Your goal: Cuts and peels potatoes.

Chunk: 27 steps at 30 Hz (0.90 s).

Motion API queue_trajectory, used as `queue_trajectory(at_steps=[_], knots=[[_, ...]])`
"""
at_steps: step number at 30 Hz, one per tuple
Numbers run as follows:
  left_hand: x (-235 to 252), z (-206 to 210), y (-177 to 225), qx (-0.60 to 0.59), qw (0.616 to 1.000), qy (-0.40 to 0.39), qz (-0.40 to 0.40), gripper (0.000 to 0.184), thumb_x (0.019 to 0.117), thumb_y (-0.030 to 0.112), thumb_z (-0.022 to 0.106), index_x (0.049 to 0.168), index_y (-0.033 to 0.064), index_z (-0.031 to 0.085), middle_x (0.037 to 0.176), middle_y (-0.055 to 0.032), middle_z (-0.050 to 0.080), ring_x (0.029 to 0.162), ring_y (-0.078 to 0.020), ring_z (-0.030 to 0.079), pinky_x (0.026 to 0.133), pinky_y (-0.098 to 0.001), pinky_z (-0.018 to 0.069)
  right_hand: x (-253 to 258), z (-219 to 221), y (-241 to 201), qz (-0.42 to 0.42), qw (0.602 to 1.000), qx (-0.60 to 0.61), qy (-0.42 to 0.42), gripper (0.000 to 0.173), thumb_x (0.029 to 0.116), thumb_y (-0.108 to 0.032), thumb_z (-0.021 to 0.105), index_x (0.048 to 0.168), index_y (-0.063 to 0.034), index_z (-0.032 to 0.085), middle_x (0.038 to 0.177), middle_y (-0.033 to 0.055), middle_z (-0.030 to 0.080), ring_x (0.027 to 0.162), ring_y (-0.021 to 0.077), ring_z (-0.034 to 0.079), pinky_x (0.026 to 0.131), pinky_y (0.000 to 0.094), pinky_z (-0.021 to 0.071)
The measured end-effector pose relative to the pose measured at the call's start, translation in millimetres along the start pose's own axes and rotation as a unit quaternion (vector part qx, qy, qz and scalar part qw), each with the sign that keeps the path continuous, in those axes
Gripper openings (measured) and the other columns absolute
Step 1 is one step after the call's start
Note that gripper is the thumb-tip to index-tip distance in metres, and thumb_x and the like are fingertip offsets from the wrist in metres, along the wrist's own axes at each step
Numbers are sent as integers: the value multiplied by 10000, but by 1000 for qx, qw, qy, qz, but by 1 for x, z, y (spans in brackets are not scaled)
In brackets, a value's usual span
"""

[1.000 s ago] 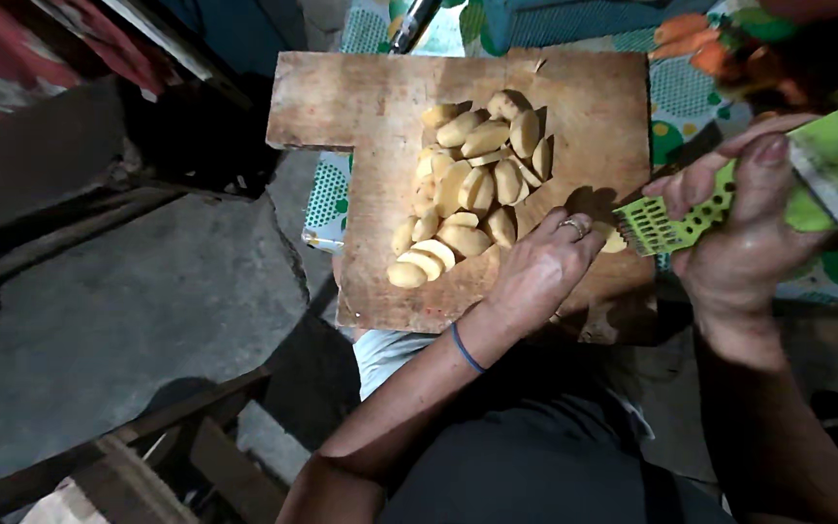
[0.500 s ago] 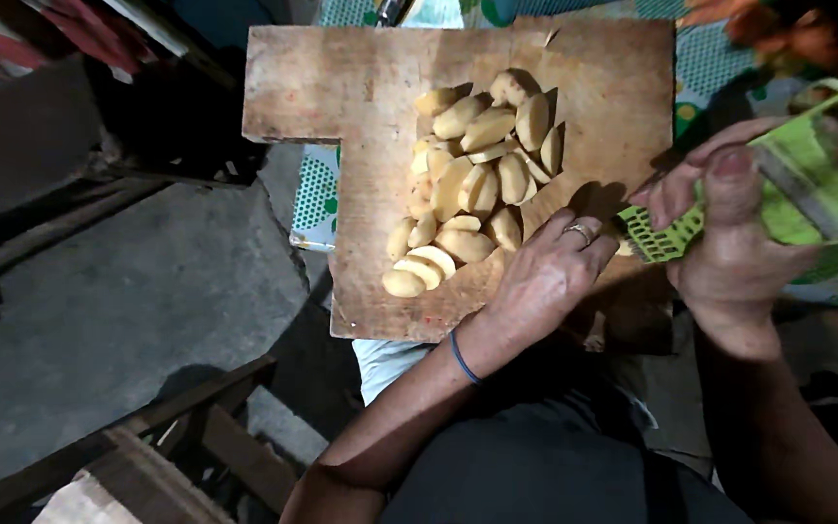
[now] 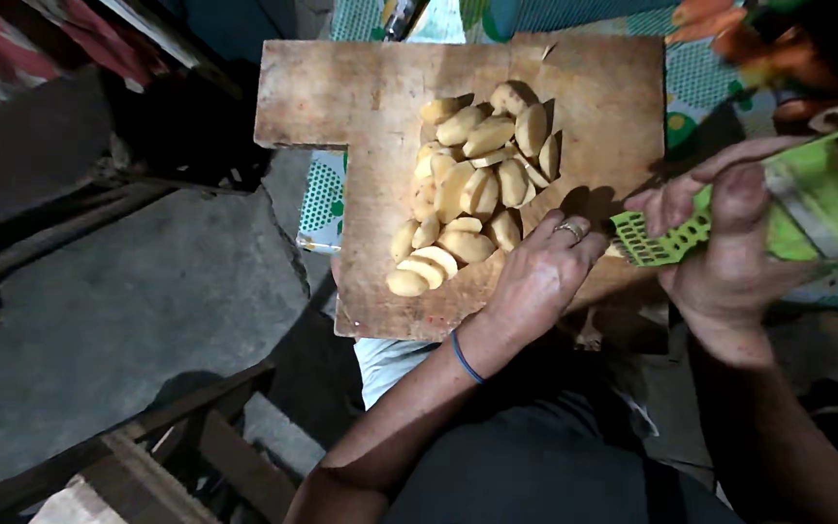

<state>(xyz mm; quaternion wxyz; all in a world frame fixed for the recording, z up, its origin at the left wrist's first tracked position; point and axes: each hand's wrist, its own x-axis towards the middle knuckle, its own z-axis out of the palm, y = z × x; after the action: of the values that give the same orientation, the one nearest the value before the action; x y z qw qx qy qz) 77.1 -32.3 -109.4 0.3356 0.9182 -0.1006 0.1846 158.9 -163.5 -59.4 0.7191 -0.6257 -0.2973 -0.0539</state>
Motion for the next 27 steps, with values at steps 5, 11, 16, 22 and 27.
queue_trajectory(at_steps=[5,11,16,22,27], knots=[[-1,-1,-1,-7,1000,4,0,107,953,46,656,977,51,760,994,-122,716,1029,-286,672,895,-359,562,-6,3,11,12,1000,-6,8,166,1020,-358,621,1047,-197,587,718,-122,616,606,75,640,697,333,629],[0,0,0,3,1000,5,-1,106,958,53,650,994,66,749,1000,-112,705,1026,-280,671,863,-362,575,5,-13,15,49,998,30,33,158,1076,-284,478,1042,-170,582,659,-95,601,576,107,644,713,389,644],[-1,3,-1,0,1000,8,-1,97,972,80,651,986,65,745,999,-108,711,1051,-275,672,888,-357,573,-2,0,1,-5,1000,16,9,170,1040,-359,581,1053,-191,599,697,-115,625,597,84,649,700,345,635],[0,0,0,1,1000,2,-4,108,978,71,635,979,57,742,993,-118,703,1046,-285,669,877,-367,571,-11,6,12,14,1000,6,-5,170,1023,-372,618,1038,-203,603,712,-122,616,624,69,643,726,336,624],[0,3,-1,4,1000,4,-11,91,963,79,664,990,75,752,1019,-102,713,1036,-265,671,871,-353,576,13,-22,16,101,990,72,71,301,1102,-200,309,1001,-131,584,629,-60,582,570,134,646,716,429,644]])
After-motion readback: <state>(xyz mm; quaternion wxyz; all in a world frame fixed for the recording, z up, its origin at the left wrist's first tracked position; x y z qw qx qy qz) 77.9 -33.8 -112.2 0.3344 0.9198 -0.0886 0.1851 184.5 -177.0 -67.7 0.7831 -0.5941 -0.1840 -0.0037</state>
